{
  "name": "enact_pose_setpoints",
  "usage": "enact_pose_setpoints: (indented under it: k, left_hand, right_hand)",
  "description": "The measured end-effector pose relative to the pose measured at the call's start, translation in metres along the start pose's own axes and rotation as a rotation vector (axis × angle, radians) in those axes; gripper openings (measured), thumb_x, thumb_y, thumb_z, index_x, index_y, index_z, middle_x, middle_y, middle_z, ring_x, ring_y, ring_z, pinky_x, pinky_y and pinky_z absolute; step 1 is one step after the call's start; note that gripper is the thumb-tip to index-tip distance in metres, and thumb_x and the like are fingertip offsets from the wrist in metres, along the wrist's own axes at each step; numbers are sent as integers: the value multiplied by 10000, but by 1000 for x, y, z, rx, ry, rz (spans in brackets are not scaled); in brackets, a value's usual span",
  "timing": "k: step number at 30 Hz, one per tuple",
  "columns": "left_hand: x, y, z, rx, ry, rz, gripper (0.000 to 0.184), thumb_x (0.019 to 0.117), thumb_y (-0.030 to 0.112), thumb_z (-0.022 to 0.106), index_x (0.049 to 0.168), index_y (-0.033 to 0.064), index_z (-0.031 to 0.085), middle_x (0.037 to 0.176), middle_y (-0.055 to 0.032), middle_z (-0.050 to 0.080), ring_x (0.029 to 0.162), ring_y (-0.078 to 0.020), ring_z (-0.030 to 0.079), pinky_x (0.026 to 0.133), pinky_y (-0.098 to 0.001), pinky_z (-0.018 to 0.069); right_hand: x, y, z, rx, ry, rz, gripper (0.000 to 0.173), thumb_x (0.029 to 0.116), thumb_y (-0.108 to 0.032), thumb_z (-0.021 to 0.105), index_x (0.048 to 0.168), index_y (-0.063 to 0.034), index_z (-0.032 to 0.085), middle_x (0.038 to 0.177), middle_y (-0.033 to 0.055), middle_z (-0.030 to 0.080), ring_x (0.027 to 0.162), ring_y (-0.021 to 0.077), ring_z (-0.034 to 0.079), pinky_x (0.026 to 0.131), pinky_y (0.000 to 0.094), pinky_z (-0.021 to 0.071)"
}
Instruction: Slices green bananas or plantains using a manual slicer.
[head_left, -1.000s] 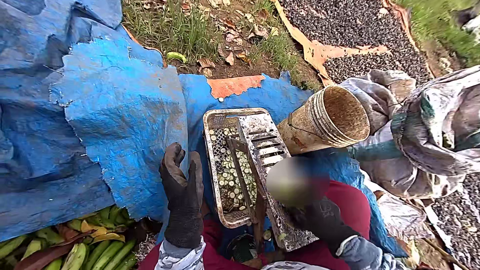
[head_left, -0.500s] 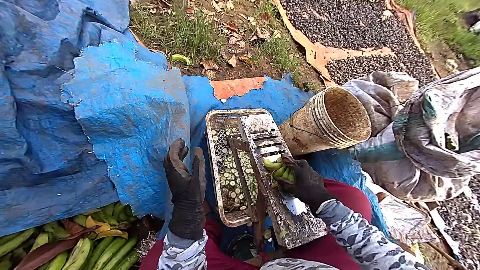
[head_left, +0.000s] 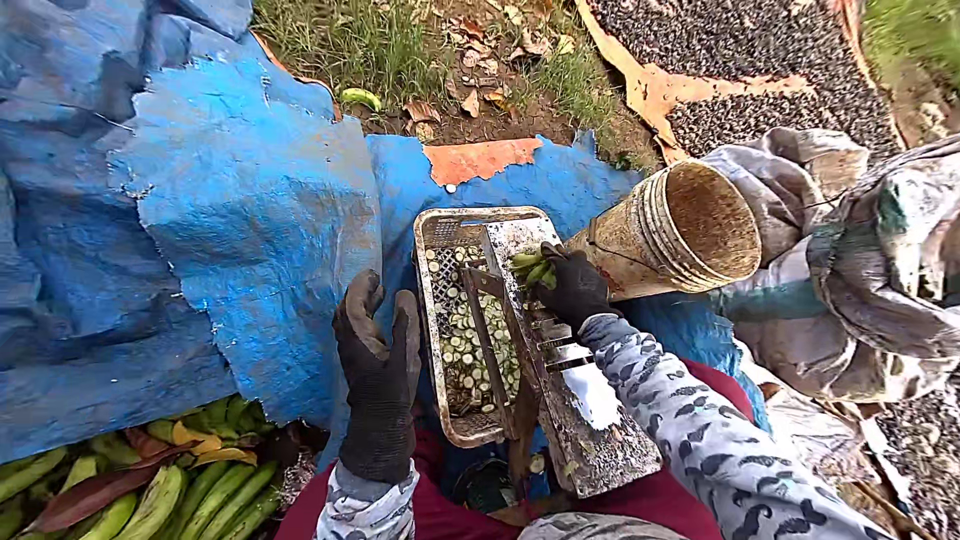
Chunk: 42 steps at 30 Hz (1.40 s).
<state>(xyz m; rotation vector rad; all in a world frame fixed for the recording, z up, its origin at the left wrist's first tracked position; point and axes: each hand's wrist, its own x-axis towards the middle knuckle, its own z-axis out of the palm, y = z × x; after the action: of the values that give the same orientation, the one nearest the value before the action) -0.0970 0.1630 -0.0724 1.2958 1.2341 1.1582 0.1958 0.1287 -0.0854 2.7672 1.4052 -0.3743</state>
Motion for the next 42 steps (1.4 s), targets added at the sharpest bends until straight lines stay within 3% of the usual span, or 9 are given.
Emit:
enact_pose_setpoints:
  k: [3, 7, 9, 16, 22, 25, 29, 36, 42]
  left_hand:
    - [0, -1, -6, 15, 31, -37, 573, 981, 295, 615, 1481, 82, 433, 1465, -111, 504, 1293, -168, 544, 1020, -339, 510]
    - [-4, 0, -2, 3, 5, -30, 581, 971, 325, 624, 1477, 100, 444, 1462, -88, 510, 1304, -159, 537, 1029, -325, 504]
    - [-5, 1, 0, -18, -17, -16, 583, 969, 316, 626, 1474, 89, 444, 1463, -88, 508, 1310, -154, 535, 1040, -313, 501]
    - [-4, 5, 1, -60, 6, 8, 549, 979, 281, 614, 1464, 81, 449, 1454, -80, 514, 1295, -145, 543, 1027, -313, 506]
    - [-5, 8, -6, -67, 4, -10, 548, 985, 294, 618, 1465, 90, 452, 1459, -67, 509, 1307, -145, 534, 1049, -315, 494]
    - [-4, 9, -3, -53, -30, -3, 536, 993, 297, 601, 1464, 93, 447, 1467, -73, 497, 1317, -151, 524, 1056, -324, 491]
    - [0, 1, -1, 71, -13, 80, 587, 1003, 324, 597, 1488, 49, 413, 1473, -136, 492, 1313, -185, 537, 1069, -352, 493]
    - [-2, -2, -11, 83, 17, 34, 610, 981, 343, 616, 1494, 79, 418, 1487, -121, 483, 1329, -181, 522, 1067, -357, 485]
    - [0, 4, 0, 152, -4, 95, 593, 997, 336, 595, 1475, 29, 427, 1470, -162, 489, 1320, -192, 532, 1074, -349, 481]
  right_hand:
    - [-87, 38, -16, 0, -137, 24, 576, 913, -459, 716, 1398, -160, 636, 1400, 272, 539, 1183, 450, 612, 924, 626, 520]
    - [-177, 87, -44, -19, -16, -70, 537, 823, -436, 729, 1295, -180, 725, 1214, 273, 649, 997, 474, 674, 738, 650, 544]
    - [-186, 85, -56, -110, -113, -59, 480, 829, -409, 747, 1235, -153, 750, 1186, 278, 655, 983, 482, 677, 722, 652, 542]
    - [-108, 32, -38, -263, -339, 73, 557, 948, -405, 661, 1467, -218, 582, 1430, 264, 525, 1249, 450, 572, 932, 605, 509]
    - [-144, 40, -38, -256, -303, 72, 519, 921, -400, 690, 1391, -182, 653, 1382, 275, 560, 1214, 452, 598, 892, 601, 530]
    - [-87, 16, -21, -234, -267, 97, 536, 951, -390, 675, 1440, -182, 603, 1386, 288, 538, 1215, 458, 586, 898, 606, 516]
    - [-17, 3, -3, -210, -87, 13, 424, 845, -328, 785, 1207, -116, 724, 1272, 278, 586, 1091, 457, 635, 757, 634, 552]
    - [-138, 40, -28, -228, -311, 58, 529, 935, -442, 673, 1331, -91, 673, 1373, 288, 552, 1209, 458, 598, 909, 604, 525]
    - [-63, 12, -11, -211, -226, 34, 444, 988, -414, 620, 1319, -125, 682, 1355, 275, 562, 1193, 451, 604, 889, 612, 525]
